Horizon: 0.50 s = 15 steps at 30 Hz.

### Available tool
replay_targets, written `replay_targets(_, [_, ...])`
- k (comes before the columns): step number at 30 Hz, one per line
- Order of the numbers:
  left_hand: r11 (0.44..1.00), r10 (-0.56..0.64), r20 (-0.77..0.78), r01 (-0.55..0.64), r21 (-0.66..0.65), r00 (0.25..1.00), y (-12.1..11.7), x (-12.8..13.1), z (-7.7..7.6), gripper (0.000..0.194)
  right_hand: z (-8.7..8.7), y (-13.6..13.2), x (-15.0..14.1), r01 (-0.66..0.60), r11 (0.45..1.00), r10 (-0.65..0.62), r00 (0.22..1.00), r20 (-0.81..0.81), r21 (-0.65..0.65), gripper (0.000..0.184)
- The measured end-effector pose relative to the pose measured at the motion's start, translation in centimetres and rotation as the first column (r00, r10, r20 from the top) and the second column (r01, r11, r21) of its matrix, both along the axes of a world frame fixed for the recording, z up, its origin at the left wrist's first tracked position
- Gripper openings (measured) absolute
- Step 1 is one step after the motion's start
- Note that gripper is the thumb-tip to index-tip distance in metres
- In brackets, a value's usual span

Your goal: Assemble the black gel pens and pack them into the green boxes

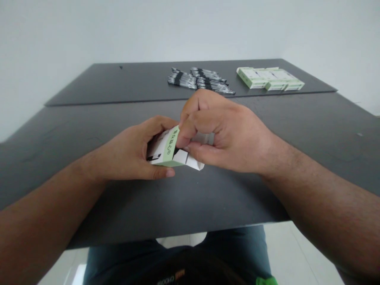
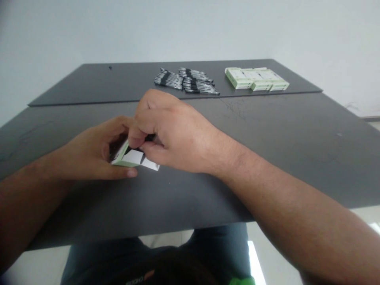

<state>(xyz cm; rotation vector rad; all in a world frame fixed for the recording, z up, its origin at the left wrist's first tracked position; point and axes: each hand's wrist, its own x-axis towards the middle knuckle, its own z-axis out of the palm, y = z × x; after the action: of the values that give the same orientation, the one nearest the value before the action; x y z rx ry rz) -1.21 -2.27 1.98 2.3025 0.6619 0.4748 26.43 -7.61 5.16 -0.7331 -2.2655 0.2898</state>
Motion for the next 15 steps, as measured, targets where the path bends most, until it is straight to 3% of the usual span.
replay_targets(4, [0.999, -0.006, 0.059, 0.005, 0.034, 0.998, 0.1, -0.1, -0.4, 0.094, -0.3, -0.4, -0.2, 0.062, 0.997, -0.055, 0.986, -0.159, 0.037, 0.016])
replay_targets(9, [0.998, 0.044, 0.132, -0.049, 0.032, 0.99, 0.0, 0.0, -1.0, 0.087, -1.7, 0.0, -0.2, 0.175, 0.981, -0.128, 0.909, -0.396, 0.085, 0.017])
replay_targets(12, [0.995, 0.085, 0.158, -0.092, 0.042, 0.984, -0.1, 0.1, -1.2, 0.088, -2.4, 0.2, -0.1, 0.222, 0.969, -0.155, 0.885, -0.438, 0.106, 0.015])
replay_targets(15, [0.994, 0.091, 0.181, -0.099, 0.035, 0.979, -0.1, 0.3, -1.3, 0.087, -2.7, 0.2, -0.1, 0.179, 0.968, -0.091, 0.903, -0.419, 0.176, 0.014])
